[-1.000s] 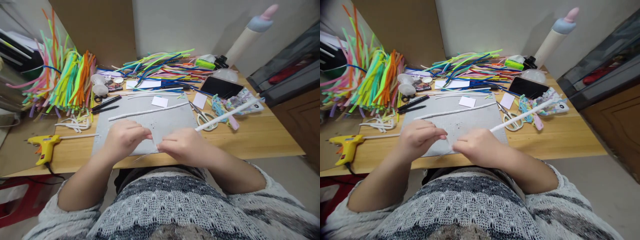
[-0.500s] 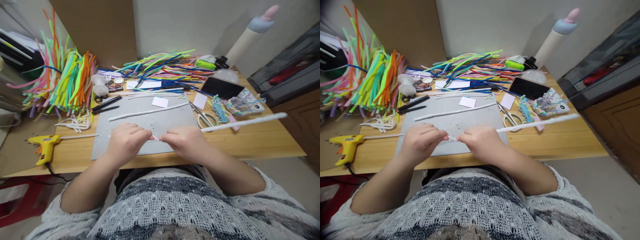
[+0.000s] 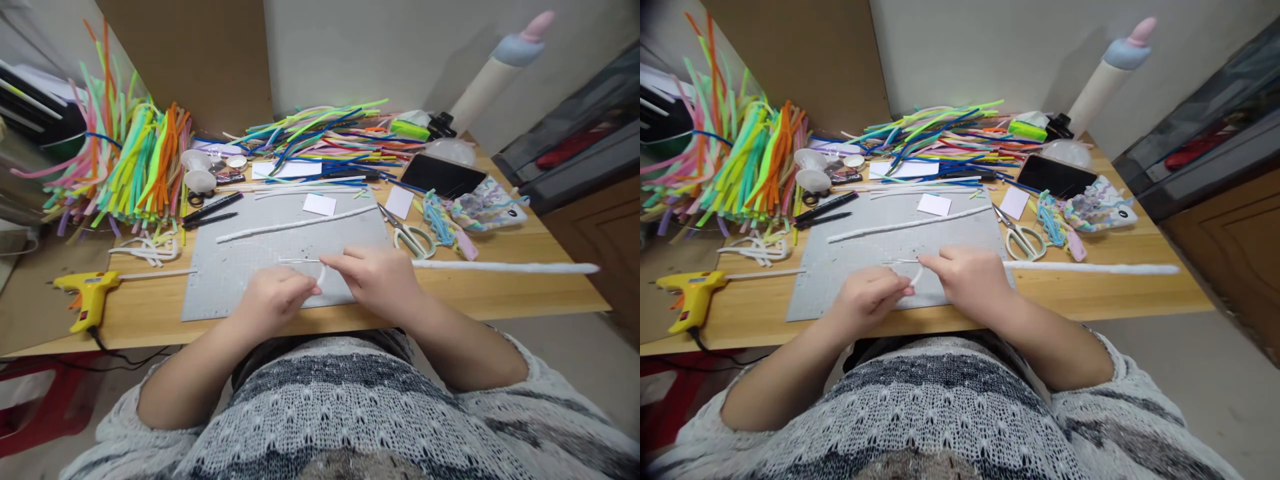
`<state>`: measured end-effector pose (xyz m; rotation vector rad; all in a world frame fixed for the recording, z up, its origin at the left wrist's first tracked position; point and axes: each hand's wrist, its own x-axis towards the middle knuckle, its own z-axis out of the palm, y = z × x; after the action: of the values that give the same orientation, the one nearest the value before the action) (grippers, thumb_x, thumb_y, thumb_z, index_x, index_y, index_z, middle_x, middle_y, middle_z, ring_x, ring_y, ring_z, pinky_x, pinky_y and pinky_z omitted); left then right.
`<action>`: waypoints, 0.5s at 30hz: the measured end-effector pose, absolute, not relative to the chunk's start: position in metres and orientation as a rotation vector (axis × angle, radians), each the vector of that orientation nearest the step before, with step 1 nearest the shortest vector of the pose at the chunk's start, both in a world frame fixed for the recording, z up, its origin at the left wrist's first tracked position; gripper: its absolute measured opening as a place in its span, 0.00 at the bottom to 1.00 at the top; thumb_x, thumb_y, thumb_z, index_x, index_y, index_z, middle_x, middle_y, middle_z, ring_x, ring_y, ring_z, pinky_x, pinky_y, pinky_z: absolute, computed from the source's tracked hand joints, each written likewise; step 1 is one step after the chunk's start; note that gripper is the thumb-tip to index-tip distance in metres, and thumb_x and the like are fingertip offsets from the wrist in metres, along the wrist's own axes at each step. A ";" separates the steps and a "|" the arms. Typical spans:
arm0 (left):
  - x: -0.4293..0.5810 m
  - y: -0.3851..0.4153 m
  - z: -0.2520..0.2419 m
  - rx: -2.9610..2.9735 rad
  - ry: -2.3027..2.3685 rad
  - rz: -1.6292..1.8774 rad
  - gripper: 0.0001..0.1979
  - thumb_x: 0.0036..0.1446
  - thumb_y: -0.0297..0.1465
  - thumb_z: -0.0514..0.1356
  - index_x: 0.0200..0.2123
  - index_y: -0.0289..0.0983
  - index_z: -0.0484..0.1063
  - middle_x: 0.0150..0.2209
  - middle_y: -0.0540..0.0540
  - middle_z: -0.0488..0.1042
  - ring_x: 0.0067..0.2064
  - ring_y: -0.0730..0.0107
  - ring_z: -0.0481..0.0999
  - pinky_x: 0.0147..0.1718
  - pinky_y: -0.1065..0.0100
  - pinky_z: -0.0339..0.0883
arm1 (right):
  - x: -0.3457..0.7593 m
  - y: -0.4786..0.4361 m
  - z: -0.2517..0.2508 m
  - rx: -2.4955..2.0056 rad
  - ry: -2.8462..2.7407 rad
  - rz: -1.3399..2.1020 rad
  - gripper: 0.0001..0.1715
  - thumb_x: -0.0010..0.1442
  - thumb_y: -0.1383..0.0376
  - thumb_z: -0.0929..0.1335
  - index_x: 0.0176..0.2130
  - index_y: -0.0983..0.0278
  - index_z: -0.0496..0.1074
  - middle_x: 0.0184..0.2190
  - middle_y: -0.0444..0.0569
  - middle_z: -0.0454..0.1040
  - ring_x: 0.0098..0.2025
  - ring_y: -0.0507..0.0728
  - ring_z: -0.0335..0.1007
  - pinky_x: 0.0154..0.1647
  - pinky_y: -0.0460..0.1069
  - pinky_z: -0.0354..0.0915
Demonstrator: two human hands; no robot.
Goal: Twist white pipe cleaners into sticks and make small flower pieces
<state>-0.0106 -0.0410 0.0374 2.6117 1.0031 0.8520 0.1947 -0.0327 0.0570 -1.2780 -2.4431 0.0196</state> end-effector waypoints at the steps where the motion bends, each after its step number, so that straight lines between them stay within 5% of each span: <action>1: -0.014 -0.037 0.043 2.636 1.034 0.893 0.09 0.60 0.29 0.53 0.30 0.36 0.72 0.22 0.49 0.71 0.25 0.74 0.68 0.25 0.71 0.59 | 0.195 -0.033 0.058 -1.276 -2.492 0.048 0.16 0.59 0.67 0.63 0.43 0.54 0.75 0.25 0.43 0.73 0.25 0.49 0.63 0.23 0.47 0.45; 8: -0.023 -0.013 0.041 2.544 1.043 0.870 0.12 0.60 0.33 0.53 0.28 0.35 0.71 0.23 0.49 0.72 0.26 0.75 0.69 0.26 0.72 0.60 | 0.198 -0.037 0.071 -0.948 -2.461 0.663 0.11 0.61 0.63 0.63 0.37 0.62 0.74 0.30 0.43 0.77 0.32 0.49 0.69 0.31 0.44 0.57; 15: -0.008 -0.045 0.033 2.530 0.960 0.756 0.13 0.62 0.32 0.50 0.28 0.35 0.69 0.22 0.49 0.70 0.27 0.74 0.67 0.26 0.71 0.61 | 0.195 -0.035 0.062 -1.171 -2.390 0.201 0.19 0.60 0.68 0.61 0.49 0.53 0.71 0.26 0.43 0.73 0.25 0.49 0.63 0.24 0.45 0.49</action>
<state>-0.0081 -0.0453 0.0328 2.5301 0.9602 0.7563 0.1950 -0.0345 0.0616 -1.1713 -2.3896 0.2011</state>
